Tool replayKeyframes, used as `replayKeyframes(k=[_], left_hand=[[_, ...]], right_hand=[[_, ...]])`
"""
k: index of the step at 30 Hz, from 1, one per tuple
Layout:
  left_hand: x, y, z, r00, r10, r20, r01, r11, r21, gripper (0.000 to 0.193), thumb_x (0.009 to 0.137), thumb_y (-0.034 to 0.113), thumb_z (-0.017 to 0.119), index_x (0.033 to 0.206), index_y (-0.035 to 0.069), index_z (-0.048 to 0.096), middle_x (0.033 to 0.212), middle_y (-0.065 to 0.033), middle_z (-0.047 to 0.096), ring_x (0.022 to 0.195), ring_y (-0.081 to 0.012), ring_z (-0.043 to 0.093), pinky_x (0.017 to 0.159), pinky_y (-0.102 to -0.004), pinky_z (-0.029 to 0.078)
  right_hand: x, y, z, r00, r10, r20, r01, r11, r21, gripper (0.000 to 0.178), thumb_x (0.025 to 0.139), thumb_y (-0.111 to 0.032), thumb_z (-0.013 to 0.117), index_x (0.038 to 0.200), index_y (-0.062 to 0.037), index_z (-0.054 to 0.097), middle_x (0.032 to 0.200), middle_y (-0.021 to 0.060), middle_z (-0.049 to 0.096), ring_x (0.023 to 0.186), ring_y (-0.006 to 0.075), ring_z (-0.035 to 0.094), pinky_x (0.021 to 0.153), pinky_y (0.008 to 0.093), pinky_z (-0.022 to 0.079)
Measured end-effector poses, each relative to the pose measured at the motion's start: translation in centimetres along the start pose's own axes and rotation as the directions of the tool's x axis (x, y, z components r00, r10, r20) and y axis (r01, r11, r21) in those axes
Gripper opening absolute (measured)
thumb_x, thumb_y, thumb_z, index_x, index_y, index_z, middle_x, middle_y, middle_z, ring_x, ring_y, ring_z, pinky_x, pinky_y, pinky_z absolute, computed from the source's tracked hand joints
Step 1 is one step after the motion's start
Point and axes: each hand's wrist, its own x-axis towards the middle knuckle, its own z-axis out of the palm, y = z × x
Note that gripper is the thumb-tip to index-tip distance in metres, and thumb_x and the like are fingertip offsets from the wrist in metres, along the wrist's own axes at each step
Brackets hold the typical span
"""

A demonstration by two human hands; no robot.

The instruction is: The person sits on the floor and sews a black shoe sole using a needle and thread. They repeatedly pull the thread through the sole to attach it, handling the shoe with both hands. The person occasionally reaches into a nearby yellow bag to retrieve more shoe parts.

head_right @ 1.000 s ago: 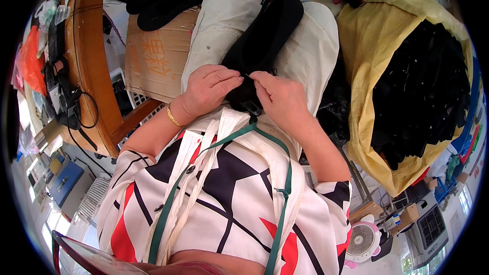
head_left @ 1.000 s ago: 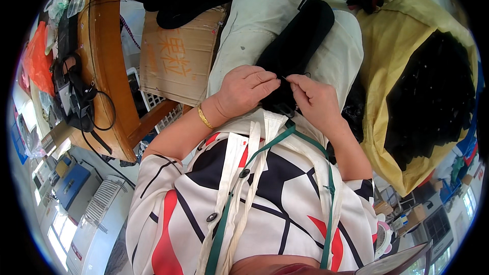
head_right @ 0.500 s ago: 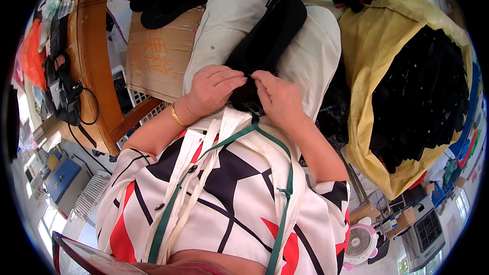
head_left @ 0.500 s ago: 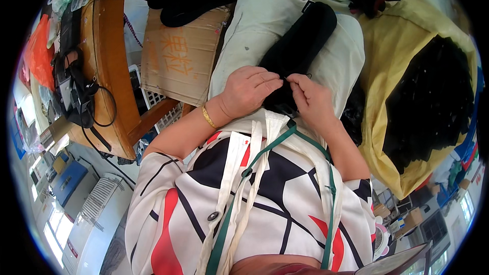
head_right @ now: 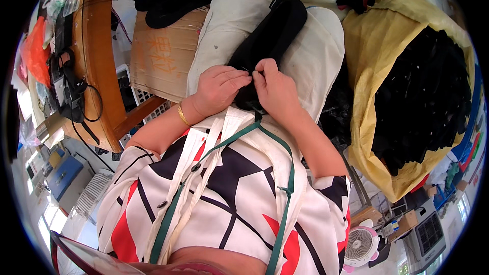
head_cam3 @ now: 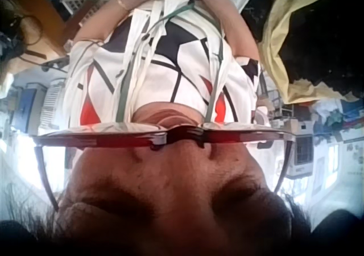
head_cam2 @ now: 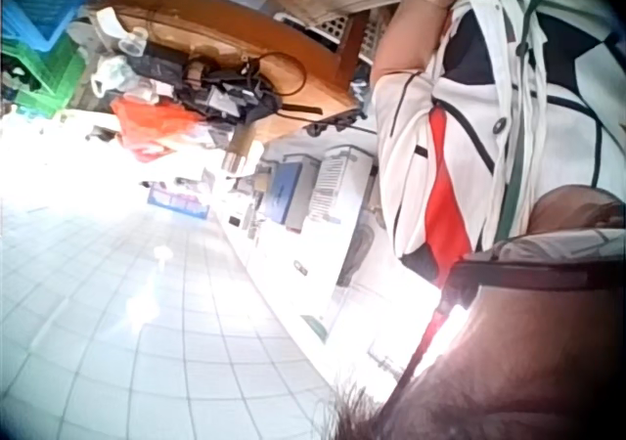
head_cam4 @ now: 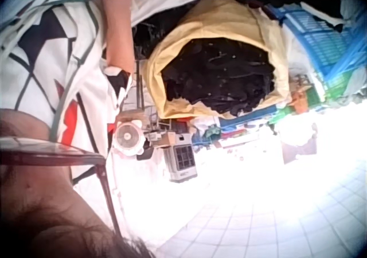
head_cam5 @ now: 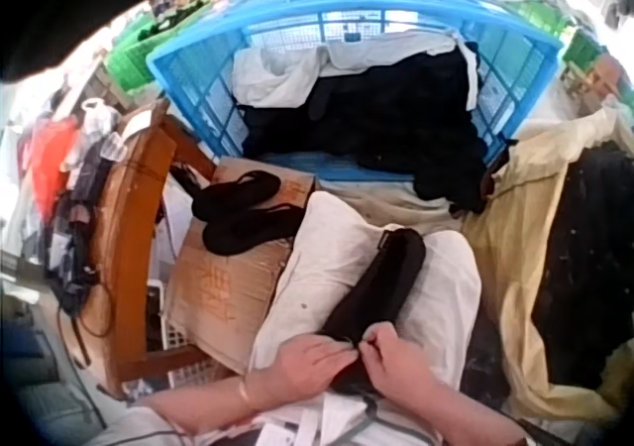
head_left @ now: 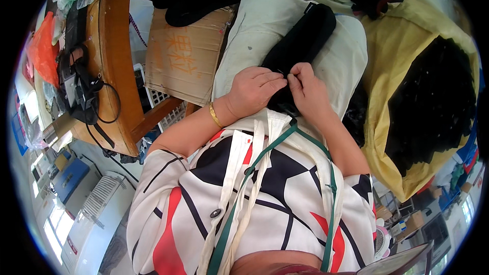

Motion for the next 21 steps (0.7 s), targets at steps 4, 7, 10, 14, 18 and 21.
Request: replayKeyframes(k=[4,7,10,14,18,21], left_hand=[[0.3,0.3,-0.2,0.999,0.027,0.025,-0.028,0.999,0.027,0.030,0.065,-0.001,0.067,0.095,0.007,0.070,0.094,-0.0067,0.071,0.079,-0.0249,0.067,0.067,-0.0349,0.054],[0.5,0.3,-0.5,0.998,0.047,0.049,-0.050,0.997,0.056,0.029,0.065,0.001,0.067,0.094,0.007,0.071,0.096,-0.0069,0.069,0.081,-0.0249,0.065,0.068,-0.0350,0.054],[0.8,0.6,-0.7,0.997,0.062,0.055,-0.067,0.993,0.096,0.030,0.064,0.003,0.067,0.093,0.008,0.072,0.096,-0.0061,0.068,0.082,-0.0247,0.063,0.069,-0.0352,0.053],[1.1,0.5,-0.4,0.991,0.127,0.042,-0.131,0.983,0.131,0.029,0.064,0.007,0.067,0.093,0.008,0.073,0.093,-0.0036,0.064,0.084,-0.0228,0.061,0.070,-0.0337,0.051],[1.1,0.3,-0.3,0.988,0.144,0.046,-0.149,0.978,0.146,0.027,0.065,0.007,0.067,0.091,0.009,0.072,0.091,-0.0030,0.062,0.084,-0.0224,0.060,0.072,-0.0340,0.050],[1.5,0.4,-0.4,0.997,-0.012,0.072,0.009,0.999,0.044,0.031,0.062,0.000,0.072,0.091,0.010,0.070,0.089,-0.0058,0.062,0.081,-0.0270,0.059,0.070,-0.0365,0.049]], right_hand=[[1.2,-0.3,-0.2,0.995,-0.075,0.067,0.072,0.997,0.042,0.016,0.094,-0.013,0.055,0.106,-0.0077,0.045,0.078,0.0180,0.064,0.072,0.0418,0.063,0.062,0.0502,0.048],[1.8,-0.3,-0.9,0.988,-0.144,0.058,0.147,0.988,-0.055,0.012,0.092,-0.013,0.057,0.102,-0.0084,0.051,0.079,0.0154,0.063,0.072,0.0391,0.063,0.062,0.0487,0.049],[2.4,-1.1,-2.6,0.971,-0.240,0.005,0.237,0.952,-0.194,0.008,0.089,-0.014,0.061,0.095,-0.0087,0.058,0.083,0.0119,0.061,0.074,0.0356,0.062,0.063,0.0445,0.049],[3.3,-0.9,-2.8,0.970,-0.217,0.108,0.228,0.969,-0.100,0.008,0.086,-0.014,0.065,0.091,-0.0073,0.063,0.087,0.0112,0.058,0.074,0.0329,0.060,0.065,0.0395,0.048],[4.1,1.6,-1.1,0.942,-0.316,0.113,0.323,0.945,-0.050,0.011,0.091,-0.017,0.063,0.091,-0.0065,0.061,0.084,0.0083,0.059,0.066,0.0237,0.059,0.058,0.0335,0.048],[4.7,1.7,-1.0,0.984,0.058,0.168,-0.163,0.674,0.721,0.015,0.098,-0.021,0.058,0.092,-0.0079,0.058,0.083,0.0036,0.059,0.064,0.0123,0.059,0.051,0.0252,0.044]])
